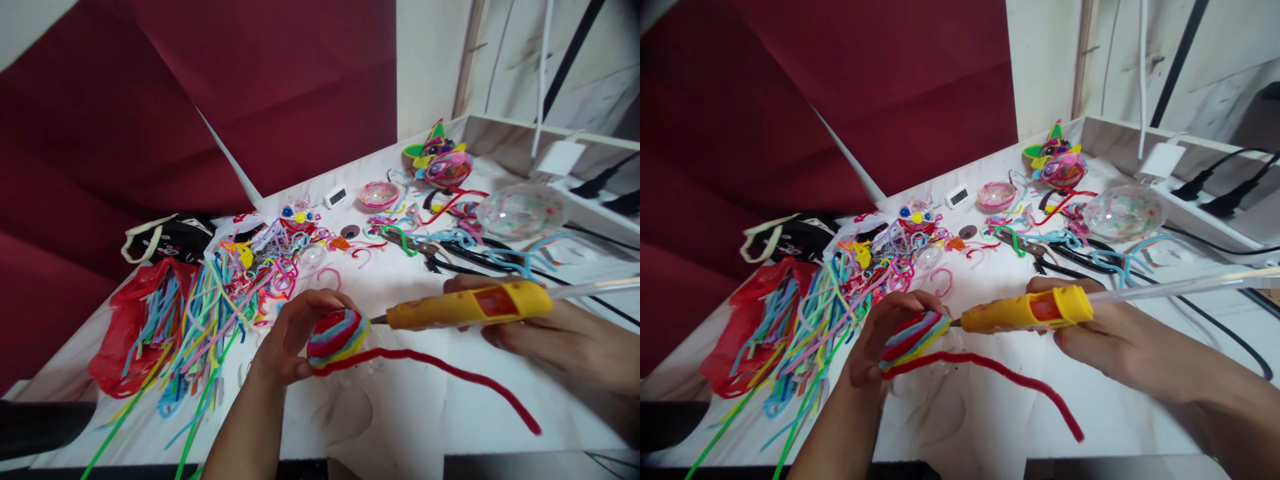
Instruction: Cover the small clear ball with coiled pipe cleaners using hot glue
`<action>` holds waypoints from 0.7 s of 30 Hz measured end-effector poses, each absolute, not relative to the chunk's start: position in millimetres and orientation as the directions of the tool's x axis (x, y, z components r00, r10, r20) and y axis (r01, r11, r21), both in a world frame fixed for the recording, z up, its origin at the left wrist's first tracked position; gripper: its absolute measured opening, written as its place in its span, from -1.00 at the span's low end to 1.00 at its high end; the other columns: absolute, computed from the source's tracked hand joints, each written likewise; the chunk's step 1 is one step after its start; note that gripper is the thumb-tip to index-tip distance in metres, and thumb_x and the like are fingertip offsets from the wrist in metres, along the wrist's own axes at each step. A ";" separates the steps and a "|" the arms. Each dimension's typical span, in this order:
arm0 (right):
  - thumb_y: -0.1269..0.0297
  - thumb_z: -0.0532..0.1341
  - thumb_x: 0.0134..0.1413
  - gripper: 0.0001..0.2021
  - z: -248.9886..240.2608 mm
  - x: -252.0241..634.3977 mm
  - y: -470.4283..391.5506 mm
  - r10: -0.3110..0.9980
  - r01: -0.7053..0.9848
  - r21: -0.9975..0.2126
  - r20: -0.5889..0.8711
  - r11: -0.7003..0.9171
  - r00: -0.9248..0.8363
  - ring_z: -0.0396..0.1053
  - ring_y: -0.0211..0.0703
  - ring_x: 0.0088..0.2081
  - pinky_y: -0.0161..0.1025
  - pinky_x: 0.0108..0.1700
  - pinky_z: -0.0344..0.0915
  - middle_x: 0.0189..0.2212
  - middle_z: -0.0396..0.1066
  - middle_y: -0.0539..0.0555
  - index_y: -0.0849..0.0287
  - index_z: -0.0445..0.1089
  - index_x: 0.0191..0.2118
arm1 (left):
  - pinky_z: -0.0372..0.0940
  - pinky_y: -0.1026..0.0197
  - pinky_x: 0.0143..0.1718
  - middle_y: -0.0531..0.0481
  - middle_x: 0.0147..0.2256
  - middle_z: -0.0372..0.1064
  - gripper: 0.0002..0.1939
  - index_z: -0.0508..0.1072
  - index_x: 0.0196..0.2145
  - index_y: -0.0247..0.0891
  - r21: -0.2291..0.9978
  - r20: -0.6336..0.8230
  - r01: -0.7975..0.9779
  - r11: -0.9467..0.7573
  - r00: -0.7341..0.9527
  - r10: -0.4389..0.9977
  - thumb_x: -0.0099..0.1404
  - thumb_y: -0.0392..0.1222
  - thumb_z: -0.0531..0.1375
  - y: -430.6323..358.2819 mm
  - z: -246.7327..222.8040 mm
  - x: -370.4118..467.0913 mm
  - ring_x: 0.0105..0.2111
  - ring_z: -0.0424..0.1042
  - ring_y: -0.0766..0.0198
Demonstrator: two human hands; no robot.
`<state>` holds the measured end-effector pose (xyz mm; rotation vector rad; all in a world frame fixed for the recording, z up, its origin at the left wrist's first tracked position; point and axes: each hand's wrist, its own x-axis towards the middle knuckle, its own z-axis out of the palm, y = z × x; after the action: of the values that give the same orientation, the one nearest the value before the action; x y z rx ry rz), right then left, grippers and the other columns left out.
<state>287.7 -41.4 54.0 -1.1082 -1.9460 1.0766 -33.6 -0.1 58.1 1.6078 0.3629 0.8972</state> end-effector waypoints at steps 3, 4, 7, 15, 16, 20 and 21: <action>0.05 0.13 0.18 -0.67 54.5 287.8 -42.7 0.903 0.364 -0.883 0.136 0.298 -0.408 0.50 0.09 -0.20 -0.11 -0.24 0.51 -0.16 0.56 0.02 -0.01 0.53 -0.05 | 0.33 -0.08 -0.06 -0.20 -0.07 0.34 -0.38 0.35 0.02 -0.17 0.936 0.351 -0.234 -0.262 0.657 0.668 0.04 0.08 0.34 0.4 58.1 -34.3 -0.05 0.39 -0.05; 0.04 0.15 0.17 -0.66 54.0 288.1 -43.5 0.908 0.363 -0.886 0.134 0.290 -0.398 0.51 0.10 -0.20 -0.10 -0.23 0.51 -0.16 0.56 0.03 -0.01 0.54 -0.05 | 0.33 -0.08 -0.06 -0.20 -0.07 0.34 -0.38 0.35 0.03 -0.17 0.935 0.353 -0.229 -0.270 0.657 0.666 0.04 0.08 0.34 0.9 58.0 -34.6 -0.05 0.39 -0.04; -0.02 0.18 0.12 -0.62 51.1 289.4 -46.3 0.926 0.383 -0.889 0.104 0.250 -0.363 0.51 0.15 -0.19 -0.04 -0.18 0.52 -0.15 0.56 0.07 0.03 0.54 -0.04 | 0.33 -0.09 -0.06 -0.20 -0.07 0.35 -0.38 0.34 0.03 -0.17 0.934 0.354 -0.223 -0.278 0.663 0.660 0.04 0.07 0.34 2.2 57.1 -35.6 -0.06 0.39 -0.05; -0.08 0.19 0.09 -0.61 41.6 293.4 -49.5 0.946 0.381 -0.906 0.060 0.186 -0.319 0.51 0.20 -0.12 0.00 0.00 0.45 -0.10 0.56 0.03 -0.09 0.53 -0.02 | 0.32 -0.10 -0.06 -0.22 -0.05 0.32 -0.36 0.33 0.05 -0.19 0.935 0.353 -0.233 -0.266 0.678 0.645 0.03 0.06 0.33 5.4 53.2 -37.7 -0.06 0.39 -0.07; -0.09 0.19 0.09 -0.60 40.4 294.3 -50.0 0.948 0.393 -0.903 0.048 0.176 -0.314 0.51 0.21 -0.11 0.00 0.01 0.44 -0.10 0.55 0.04 -0.08 0.53 -0.02 | 0.32 -0.10 -0.06 -0.22 -0.05 0.32 -0.36 0.33 0.05 -0.19 0.936 0.351 -0.230 -0.267 0.680 0.644 0.03 0.05 0.33 6.0 52.5 -38.0 -0.06 0.39 -0.07; -0.09 0.19 0.08 -0.55 30.9 299.8 -52.3 0.956 0.397 -0.905 0.033 0.152 -0.291 0.49 0.25 -0.07 0.01 -0.03 0.47 -0.03 0.52 0.08 -0.02 0.50 0.03 | 0.32 -0.10 -0.05 -0.22 -0.05 0.32 -0.35 0.34 0.05 -0.21 0.936 0.350 -0.229 -0.268 0.688 0.635 0.02 0.04 0.34 8.5 50.1 -38.3 -0.05 0.39 -0.07; -0.07 0.20 0.08 -0.55 27.6 301.5 -52.6 0.953 0.385 -0.909 0.039 0.159 -0.300 0.49 0.24 -0.07 0.01 -0.06 0.49 -0.02 0.52 0.07 -0.04 0.49 0.04 | 0.32 -0.09 -0.05 -0.23 -0.05 0.32 -0.34 0.34 0.05 -0.21 0.936 0.350 -0.230 -0.266 0.690 0.634 0.02 0.05 0.33 8.9 49.7 -38.2 -0.05 0.39 -0.06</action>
<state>301.5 -52.6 27.6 -1.2766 -1.7877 1.1130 -38.2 8.9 49.7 1.6446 0.3326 0.8549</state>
